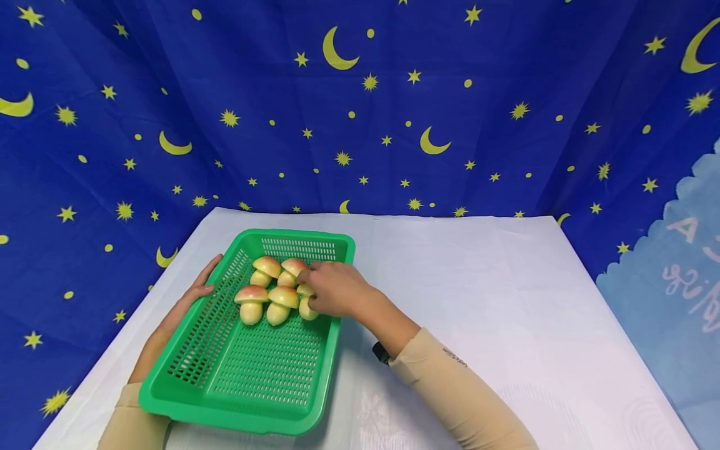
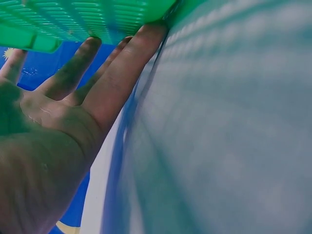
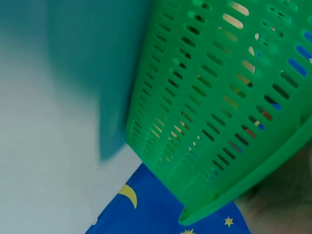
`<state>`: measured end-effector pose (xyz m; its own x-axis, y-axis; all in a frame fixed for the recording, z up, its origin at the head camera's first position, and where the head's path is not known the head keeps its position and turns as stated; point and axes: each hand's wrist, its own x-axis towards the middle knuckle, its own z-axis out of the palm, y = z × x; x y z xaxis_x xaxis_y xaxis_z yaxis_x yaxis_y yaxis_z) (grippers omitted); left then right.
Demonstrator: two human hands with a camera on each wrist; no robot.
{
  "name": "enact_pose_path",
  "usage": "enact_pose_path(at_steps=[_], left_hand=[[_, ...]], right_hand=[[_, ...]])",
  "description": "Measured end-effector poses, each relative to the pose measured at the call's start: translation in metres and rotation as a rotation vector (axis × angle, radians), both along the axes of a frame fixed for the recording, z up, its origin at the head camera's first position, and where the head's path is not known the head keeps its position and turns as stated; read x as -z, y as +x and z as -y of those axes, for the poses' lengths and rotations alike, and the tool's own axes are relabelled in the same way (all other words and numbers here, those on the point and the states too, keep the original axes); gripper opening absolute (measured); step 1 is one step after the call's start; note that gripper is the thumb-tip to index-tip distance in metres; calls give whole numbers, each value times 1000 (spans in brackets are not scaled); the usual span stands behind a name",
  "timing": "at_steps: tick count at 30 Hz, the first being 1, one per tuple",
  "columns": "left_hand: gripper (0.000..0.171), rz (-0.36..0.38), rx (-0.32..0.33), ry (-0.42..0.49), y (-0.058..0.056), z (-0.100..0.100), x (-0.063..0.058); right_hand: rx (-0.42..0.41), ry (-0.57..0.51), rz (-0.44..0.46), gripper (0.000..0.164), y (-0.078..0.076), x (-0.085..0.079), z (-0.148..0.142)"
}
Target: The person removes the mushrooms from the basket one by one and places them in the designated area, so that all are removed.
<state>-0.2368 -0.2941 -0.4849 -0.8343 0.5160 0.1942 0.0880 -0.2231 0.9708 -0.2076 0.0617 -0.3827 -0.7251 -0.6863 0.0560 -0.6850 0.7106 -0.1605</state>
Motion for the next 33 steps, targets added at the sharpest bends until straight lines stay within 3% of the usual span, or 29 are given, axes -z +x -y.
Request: enact_pose_path(at_steps=[2, 4, 7, 26, 33], left_hand=[[70, 44, -1, -21, 9, -5, -10], [65, 105, -43, -95, 26, -14, -30], [59, 124, -64, -112, 34, -19, -41], [64, 148, -130, -124, 28, -21, -39], [66, 159, -150, -109, 25, -21, -39]], right_hand=[[0, -13, -6, 40, -1, -3, -3], [-2, -26, -11, 42, -2, -5, -5], [-1, -42, -8, 43, -3, -8, -9], [-135, -152, -9, 40, -10, -17, -27], [-145, -166, -13, 38, -9, -23, -33]])
